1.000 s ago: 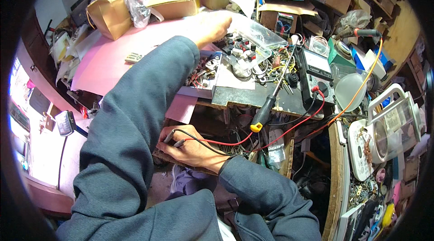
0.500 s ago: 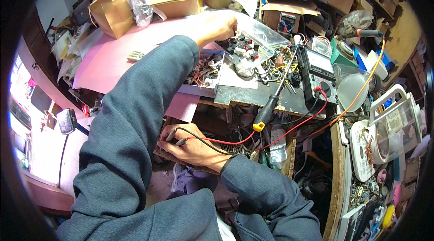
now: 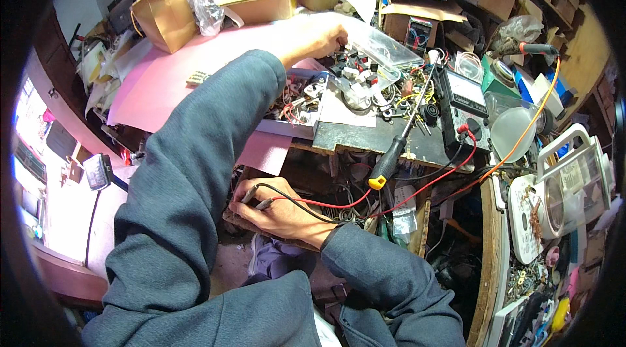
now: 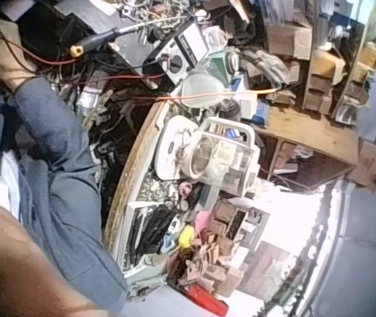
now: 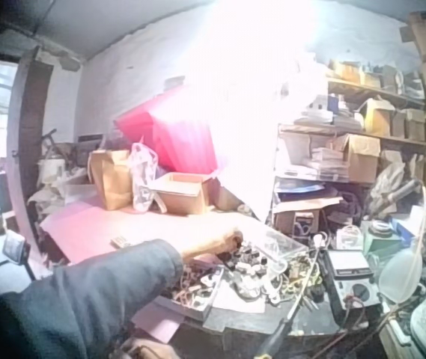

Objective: The person picks small electronic components from a tray and tests them using multimeter probes. They repeatedly connect the probes to the component terminals, observe the readings, and place the components back into the tray. The person continues this process with several different components throughout the clip.

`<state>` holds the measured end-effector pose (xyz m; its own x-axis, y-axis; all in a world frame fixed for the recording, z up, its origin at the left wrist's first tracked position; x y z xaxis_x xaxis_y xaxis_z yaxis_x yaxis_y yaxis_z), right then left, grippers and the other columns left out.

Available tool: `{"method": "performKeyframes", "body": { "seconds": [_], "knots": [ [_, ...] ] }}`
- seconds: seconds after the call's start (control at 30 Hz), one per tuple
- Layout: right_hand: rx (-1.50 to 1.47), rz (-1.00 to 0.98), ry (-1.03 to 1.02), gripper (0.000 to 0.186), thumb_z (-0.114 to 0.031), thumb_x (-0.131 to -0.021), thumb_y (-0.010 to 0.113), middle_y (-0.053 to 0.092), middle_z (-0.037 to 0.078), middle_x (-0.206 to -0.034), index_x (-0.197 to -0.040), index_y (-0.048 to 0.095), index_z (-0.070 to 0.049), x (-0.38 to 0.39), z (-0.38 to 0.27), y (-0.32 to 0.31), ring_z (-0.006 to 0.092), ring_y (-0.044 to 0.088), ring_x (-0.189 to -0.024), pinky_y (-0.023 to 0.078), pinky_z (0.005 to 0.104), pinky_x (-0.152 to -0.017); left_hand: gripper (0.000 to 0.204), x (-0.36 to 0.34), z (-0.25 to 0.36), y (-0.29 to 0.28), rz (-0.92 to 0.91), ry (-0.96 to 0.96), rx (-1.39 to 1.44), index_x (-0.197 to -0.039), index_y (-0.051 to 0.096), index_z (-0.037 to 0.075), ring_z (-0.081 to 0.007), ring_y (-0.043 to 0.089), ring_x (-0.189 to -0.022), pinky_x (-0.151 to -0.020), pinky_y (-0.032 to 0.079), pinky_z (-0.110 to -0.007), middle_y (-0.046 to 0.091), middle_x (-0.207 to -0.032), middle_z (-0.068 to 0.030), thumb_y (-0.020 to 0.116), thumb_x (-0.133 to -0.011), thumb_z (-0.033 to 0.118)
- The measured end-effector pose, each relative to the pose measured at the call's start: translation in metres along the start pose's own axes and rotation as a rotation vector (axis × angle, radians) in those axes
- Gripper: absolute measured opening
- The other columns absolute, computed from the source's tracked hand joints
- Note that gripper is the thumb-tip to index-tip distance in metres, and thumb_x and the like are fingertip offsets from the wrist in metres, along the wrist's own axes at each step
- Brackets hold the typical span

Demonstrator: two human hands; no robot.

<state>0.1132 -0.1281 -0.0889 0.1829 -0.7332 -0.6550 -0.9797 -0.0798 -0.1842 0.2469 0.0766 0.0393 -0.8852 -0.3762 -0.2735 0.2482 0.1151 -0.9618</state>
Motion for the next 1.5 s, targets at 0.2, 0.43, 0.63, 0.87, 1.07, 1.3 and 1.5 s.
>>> {"method": "performKeyframes", "body": {
  "seconds": [0.2, 0.43, 0.63, 0.87, 1.07, 1.3, 1.5],
  "knots": [
    [-0.005, -0.02, 0.012, 0.016, -0.013, -0.085, 0.071, 0.062, 0.013, -0.07, -0.082, 0.061, -0.001, -0.001, 0.001, 0.003, 0.0297, 0.063, -0.062, 0.05, 0.0377, -0.059, 0.021, -0.003, -0.032, 0.012, 0.028, -0.026, 0.027, -0.103, 0.074, 0.01, -0.0315, 0.07, -0.095, -0.083, 0.055, -0.041, 0.073, -0.1, -0.0136, 0.064, -0.085, 0.014],
    [-0.013, -0.058, 0.075, 0.017, -0.014, -0.086, 0.071, 0.062, 0.013, -0.07, -0.082, 0.061, -0.001, -0.002, -0.002, 0.001, 0.0287, 0.063, -0.063, 0.051, 0.0375, -0.059, 0.015, -0.015, -0.058, 0.027, 0.135, 0.053, 0.133, -0.093, 0.075, 0.006, -0.0258, 0.07, -0.078, -0.07, 0.054, -0.037, 0.073, -0.085, -0.0124, 0.072, -0.081, 0.016],
    [-0.004, -0.05, 0.068, 0.018, -0.015, -0.086, 0.071, 0.063, 0.014, -0.069, -0.083, 0.062, 0.0, -0.003, -0.004, 0.001, 0.0291, 0.064, -0.064, 0.051, 0.037, -0.058, 0.021, 0.007, 0.016, -0.014, -0.281, 0.144, 0.301, -0.088, 0.078, 0.006, -0.0131, 0.062, -0.065, -0.059, 0.048, -0.031, 0.072, -0.075, -0.005, 0.078, -0.075, 0.023],
    [0.028, -0.028, 0.039, 0.017, -0.016, -0.085, 0.072, 0.063, 0.014, -0.069, -0.084, 0.064, -0.001, 0.0, 0.004, 0.0, 0.0293, 0.064, -0.061, 0.05, 0.0378, -0.056, 0.023, 0.017, 0.048, -0.005, -0.312, 0.182, 0.007, -0.09, 0.08, 0.014, -0.0176, 0.067, -0.067, -0.061, 0.051, -0.034, 0.073, -0.076, -0.0032, 0.077, -0.076, 0.032],
    [0.006, -0.035, 0.053, 0.017, -0.015, -0.085, 0.072, 0.063, 0.014, -0.068, -0.083, 0.064, 0.0, 0.0, 0.0, 0.002, 0.0291, 0.064, -0.061, 0.05, 0.0378, -0.056, 0.026, 0.018, 0.037, 0.005, -0.326, 0.202, 0.056, -0.098, 0.079, 0.016, -0.0177, 0.069, -0.074, -0.067, 0.052, -0.034, 0.074, -0.083, -0.0032, 0.076, -0.076, 0.029],
    [0.025, -0.029, 0.048, 0.016, -0.015, -0.085, 0.072, 0.063, 0.014, -0.068, -0.083, 0.064, 0.0, -0.001, 0.0, 0.0, 0.0299, 0.064, -0.06, 0.05, 0.038, -0.057, 0.013, 0.011, 0.045, 0.017, -0.305, 0.349, 0.101, -0.085, 0.079, 0.008, -0.0189, 0.068, -0.069, -0.064, 0.051, -0.036, 0.073, -0.075, -0.0071, 0.076, -0.074, 0.014],
    [0.037, -0.037, 0.058, 0.015, -0.013, -0.085, 0.071, 0.064, 0.013, -0.072, -0.083, 0.065, 0.0, -0.002, -0.003, -0.002, 0.028, 0.065, -0.063, 0.051, 0.0359, -0.059, 0.015, -0.007, 0.018, 0.049, -0.274, 0.36, 0.336, -0.087, 0.078, 0.008, -0.0197, 0.068, -0.071, -0.066, 0.051, -0.036, 0.073, -0.08, -0.0081, 0.075, -0.075, 0.017]
  ]
}}
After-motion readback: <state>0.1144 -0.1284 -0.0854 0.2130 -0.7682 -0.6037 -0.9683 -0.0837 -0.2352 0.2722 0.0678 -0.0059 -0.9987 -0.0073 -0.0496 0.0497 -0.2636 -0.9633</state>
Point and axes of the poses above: each hand's wrist, its own x-axis away from the middle knuckle, its own y-axis out of the palm, z = x × y, the point moved 6 cm from there along -x, towards the middle knuckle
